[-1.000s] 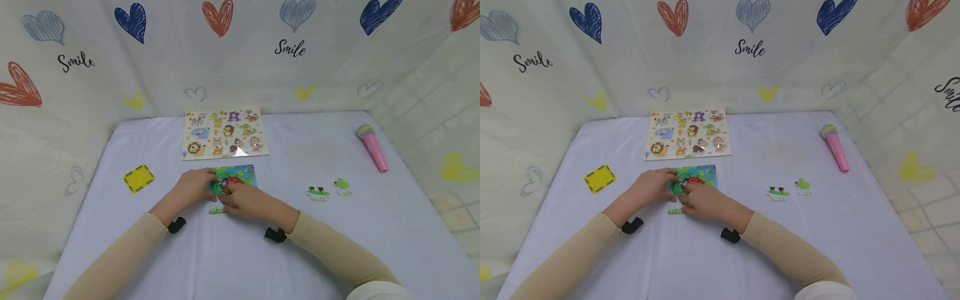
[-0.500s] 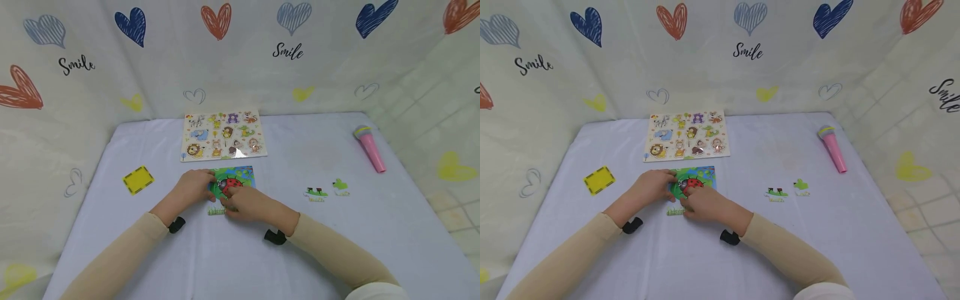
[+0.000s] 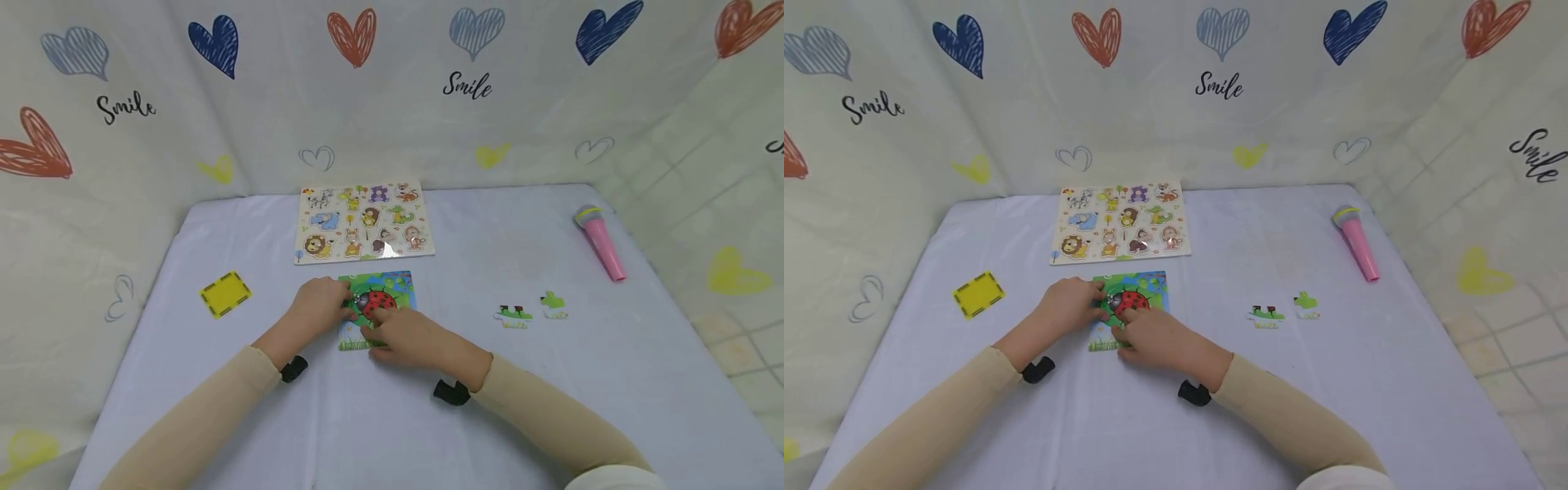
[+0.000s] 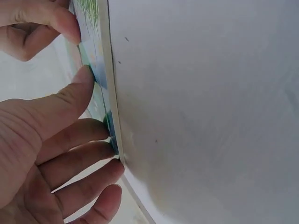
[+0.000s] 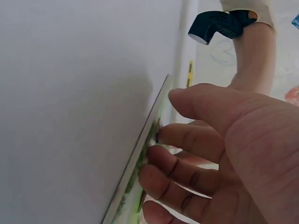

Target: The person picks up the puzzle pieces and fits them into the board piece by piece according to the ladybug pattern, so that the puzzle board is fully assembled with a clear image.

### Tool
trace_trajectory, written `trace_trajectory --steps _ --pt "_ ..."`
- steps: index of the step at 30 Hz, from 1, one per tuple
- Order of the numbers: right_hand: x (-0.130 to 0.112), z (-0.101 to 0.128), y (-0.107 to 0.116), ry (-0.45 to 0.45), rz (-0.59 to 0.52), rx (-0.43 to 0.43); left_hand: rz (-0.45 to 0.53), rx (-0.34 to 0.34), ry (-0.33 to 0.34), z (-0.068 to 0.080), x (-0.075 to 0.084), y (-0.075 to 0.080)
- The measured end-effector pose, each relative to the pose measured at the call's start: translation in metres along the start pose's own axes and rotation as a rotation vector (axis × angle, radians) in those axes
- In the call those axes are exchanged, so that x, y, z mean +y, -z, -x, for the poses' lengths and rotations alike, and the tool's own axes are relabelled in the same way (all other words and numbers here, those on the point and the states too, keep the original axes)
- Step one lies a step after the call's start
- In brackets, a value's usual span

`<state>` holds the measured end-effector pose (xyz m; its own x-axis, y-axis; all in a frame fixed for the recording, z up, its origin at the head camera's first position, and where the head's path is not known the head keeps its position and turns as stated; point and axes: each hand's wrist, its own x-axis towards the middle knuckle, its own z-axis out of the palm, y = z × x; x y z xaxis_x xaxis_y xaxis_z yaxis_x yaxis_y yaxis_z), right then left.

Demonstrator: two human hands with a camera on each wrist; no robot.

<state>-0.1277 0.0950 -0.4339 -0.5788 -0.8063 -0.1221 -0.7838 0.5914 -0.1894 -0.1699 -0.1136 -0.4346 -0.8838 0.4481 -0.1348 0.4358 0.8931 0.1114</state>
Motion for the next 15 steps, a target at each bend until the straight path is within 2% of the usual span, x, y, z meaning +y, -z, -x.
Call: trace_trajectory --steps 4,8,15 --pt "0.008 0.009 -0.003 0.000 -0.041 0.009 -0.010 -0.010 -0.030 0.002 0.000 0.001" --pt "0.021 0.022 -0.004 -0.007 -0.056 0.078 0.003 -0.010 -0.052 0.003 -0.001 0.003" --pt "0.049 0.054 0.001 -0.130 -0.098 0.183 -0.004 -0.042 -0.060 0.006 -0.002 0.006"
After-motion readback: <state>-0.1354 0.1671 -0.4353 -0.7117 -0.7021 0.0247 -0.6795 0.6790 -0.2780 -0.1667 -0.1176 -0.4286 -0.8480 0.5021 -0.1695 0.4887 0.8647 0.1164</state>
